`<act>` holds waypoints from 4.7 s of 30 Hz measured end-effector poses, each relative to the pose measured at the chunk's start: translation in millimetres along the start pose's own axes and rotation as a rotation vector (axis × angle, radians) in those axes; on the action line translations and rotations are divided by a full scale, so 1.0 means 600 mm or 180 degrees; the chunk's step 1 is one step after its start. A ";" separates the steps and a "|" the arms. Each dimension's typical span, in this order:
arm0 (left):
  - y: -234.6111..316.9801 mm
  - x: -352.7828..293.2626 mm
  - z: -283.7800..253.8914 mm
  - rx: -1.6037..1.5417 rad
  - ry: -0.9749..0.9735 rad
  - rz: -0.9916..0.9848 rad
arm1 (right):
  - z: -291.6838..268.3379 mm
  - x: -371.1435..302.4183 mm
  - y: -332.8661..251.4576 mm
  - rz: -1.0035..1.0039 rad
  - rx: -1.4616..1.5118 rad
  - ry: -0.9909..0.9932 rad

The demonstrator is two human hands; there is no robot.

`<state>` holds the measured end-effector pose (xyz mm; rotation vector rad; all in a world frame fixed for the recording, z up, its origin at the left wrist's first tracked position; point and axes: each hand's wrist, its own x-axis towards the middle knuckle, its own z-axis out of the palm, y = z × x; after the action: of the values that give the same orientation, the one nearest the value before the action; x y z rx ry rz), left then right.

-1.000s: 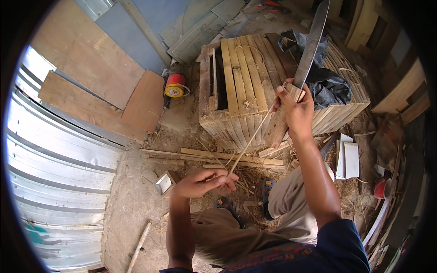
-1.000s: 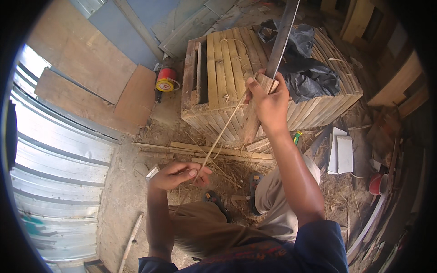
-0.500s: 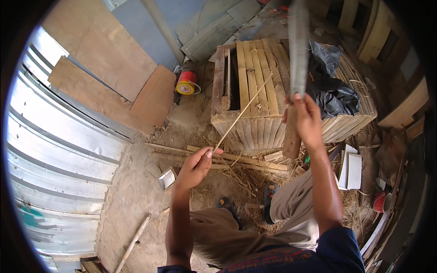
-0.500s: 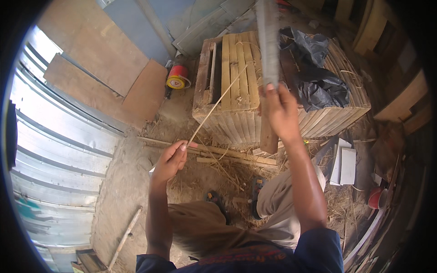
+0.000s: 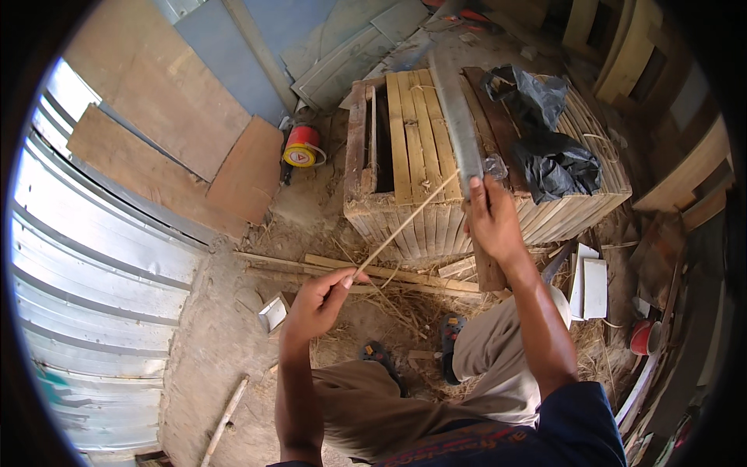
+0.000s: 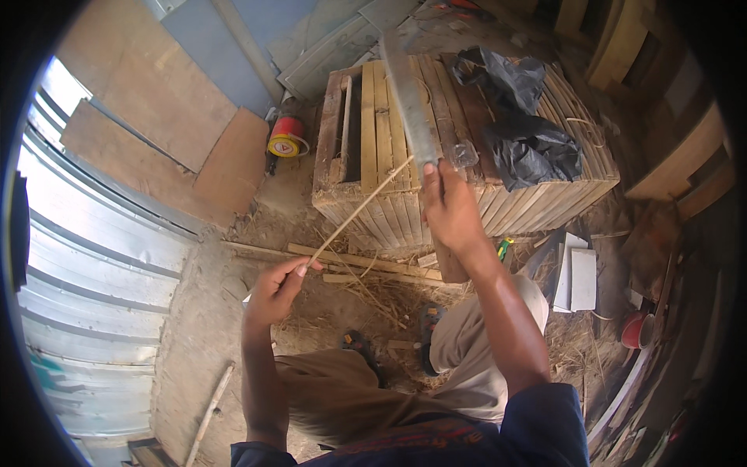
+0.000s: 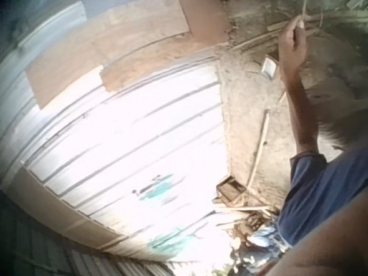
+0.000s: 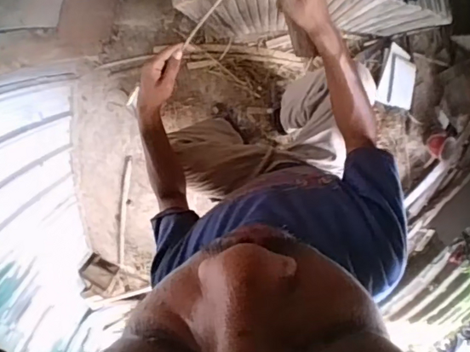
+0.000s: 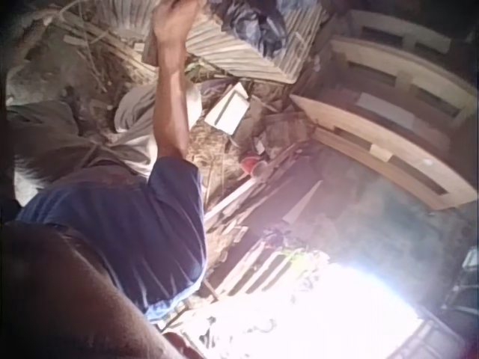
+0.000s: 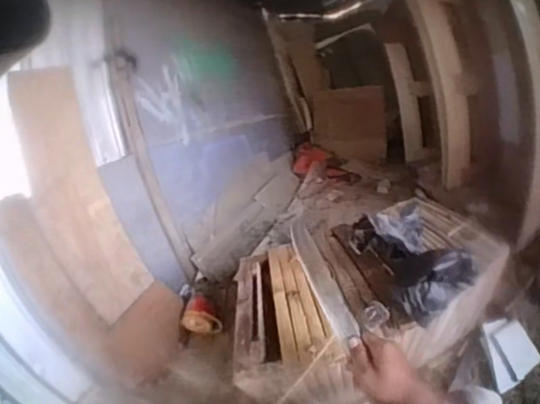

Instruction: The person sits on the floor and uses a machete to shave thin bamboo strips. They repeatedly draw the blade along the length of the strips to remove the outer layer and smooth the surface.

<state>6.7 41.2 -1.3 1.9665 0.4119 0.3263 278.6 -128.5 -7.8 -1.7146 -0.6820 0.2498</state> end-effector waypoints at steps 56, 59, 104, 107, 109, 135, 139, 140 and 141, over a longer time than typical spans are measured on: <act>-0.055 0.039 0.017 0.0603 0.0803 -0.0358 | 0.119 -0.077 0.057 -0.0779 -0.1139 -0.0811; -0.039 0.019 0.022 0.1063 0.0604 -0.0230 | 0.139 -0.087 0.045 -0.0465 -0.0727 -0.0763; 0.060 0.014 -0.032 0.1230 0.3112 0.0074 | 0.121 -0.099 -0.035 -0.0320 -0.0249 -0.1260; 0.067 0.012 -0.029 0.1398 0.3013 -0.0147 | 0.125 -0.097 -0.036 -0.0307 -0.0339 -0.1329; 0.071 0.011 -0.023 0.1385 0.2980 -0.0282 | 0.130 -0.099 -0.033 -0.0265 -0.0372 -0.1428; 0.089 -0.011 0.021 0.1551 0.2616 -0.0429 | 0.163 -0.140 -0.054 -0.1402 -0.0872 -0.1369; 0.076 -0.019 0.012 0.1731 0.2611 -0.0316 | 0.152 -0.121 -0.035 -0.0608 -0.0926 -0.1880; 0.074 -0.020 0.006 0.1630 0.2641 -0.0438 | 0.151 -0.112 -0.023 -0.0914 -0.0872 -0.1667; 0.071 -0.020 0.000 0.1514 0.2659 -0.0624 | 0.150 -0.107 -0.009 -0.0901 -0.0949 -0.1499</act>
<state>1.9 19.4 37.0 2.1421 1.3035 0.9997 179.2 -90.5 -39.0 -1.8274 -1.3531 0.3715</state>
